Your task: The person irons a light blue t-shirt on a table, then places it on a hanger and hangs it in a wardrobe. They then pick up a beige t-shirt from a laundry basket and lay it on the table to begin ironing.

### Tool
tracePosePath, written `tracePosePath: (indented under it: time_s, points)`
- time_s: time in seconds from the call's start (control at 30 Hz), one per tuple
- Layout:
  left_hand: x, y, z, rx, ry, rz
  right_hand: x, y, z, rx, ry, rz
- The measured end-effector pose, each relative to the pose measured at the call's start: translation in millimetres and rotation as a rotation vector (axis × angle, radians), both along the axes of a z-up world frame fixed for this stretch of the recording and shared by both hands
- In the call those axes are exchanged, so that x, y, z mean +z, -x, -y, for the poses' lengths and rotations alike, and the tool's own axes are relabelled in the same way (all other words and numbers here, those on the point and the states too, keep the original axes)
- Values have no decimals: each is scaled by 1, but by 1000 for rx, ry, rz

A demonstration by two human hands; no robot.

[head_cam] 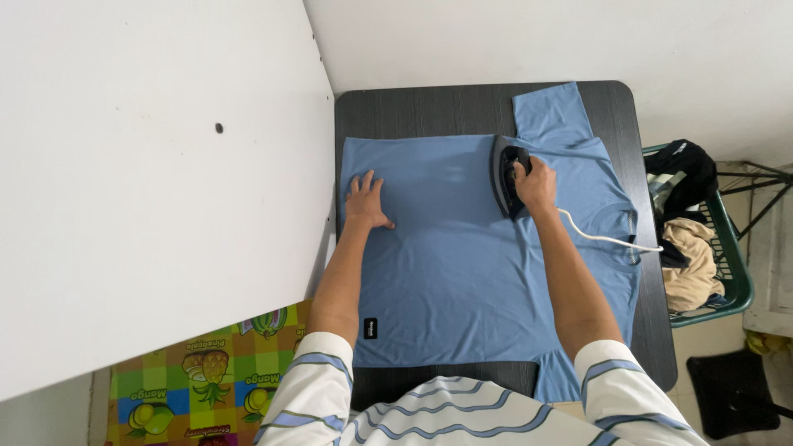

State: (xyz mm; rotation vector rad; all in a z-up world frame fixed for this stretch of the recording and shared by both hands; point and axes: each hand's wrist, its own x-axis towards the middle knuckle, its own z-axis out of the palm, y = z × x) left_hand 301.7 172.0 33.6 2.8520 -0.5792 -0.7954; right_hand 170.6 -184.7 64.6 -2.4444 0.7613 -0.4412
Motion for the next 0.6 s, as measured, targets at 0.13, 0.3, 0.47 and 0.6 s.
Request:
tracePosePath:
  time_s: [0.13,0.3,0.47,0.6]
  points:
    - [1,0,2,-5,-18,-22,-2,0,6,-8,-24,-7]
    - [3,1,4,-13,-27,-25,6,28,-15,23,-34,-16]
    - [-5,13,7,-26,-19,63,40,77,-61,45,-125,-165]
    - [-20,34,12,-99,52,259,47,98,-81,96,-167,-205]
